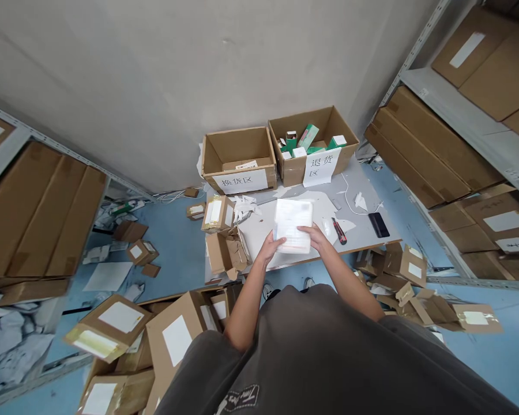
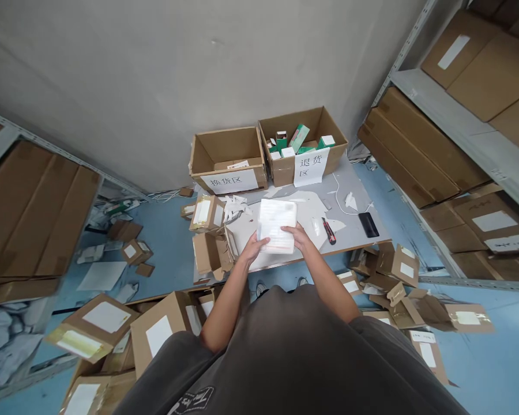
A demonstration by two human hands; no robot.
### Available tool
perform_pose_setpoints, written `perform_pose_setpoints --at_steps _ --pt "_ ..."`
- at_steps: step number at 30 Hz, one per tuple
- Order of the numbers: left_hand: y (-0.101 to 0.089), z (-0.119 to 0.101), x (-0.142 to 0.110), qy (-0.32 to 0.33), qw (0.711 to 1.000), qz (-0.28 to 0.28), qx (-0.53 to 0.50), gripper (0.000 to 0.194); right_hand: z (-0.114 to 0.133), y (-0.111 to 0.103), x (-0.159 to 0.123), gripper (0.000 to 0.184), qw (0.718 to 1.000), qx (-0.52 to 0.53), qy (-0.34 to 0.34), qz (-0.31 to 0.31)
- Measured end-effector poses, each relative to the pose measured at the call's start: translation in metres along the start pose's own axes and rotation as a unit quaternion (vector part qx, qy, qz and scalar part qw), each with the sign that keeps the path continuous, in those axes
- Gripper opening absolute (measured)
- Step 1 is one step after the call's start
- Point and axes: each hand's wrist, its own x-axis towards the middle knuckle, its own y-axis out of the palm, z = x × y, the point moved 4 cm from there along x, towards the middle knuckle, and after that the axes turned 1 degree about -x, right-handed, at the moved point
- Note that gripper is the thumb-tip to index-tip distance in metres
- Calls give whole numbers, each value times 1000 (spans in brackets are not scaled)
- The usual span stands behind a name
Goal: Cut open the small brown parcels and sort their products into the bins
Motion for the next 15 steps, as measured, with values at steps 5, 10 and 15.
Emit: perform_pose_setpoints --at_steps 5,10,15 --pt "-23 22 1 -17 999 -39 -15 79 -26 1 17 71 998 -53 -14 -42" --pt "-50 63 22 -69 992 -107 -5 70 -55 -13 48 69 987 -126 12 -104" --pt "-63 117 58 -121 977 -170 32 55 -81 -51 82 68 970 -204 34 -124"
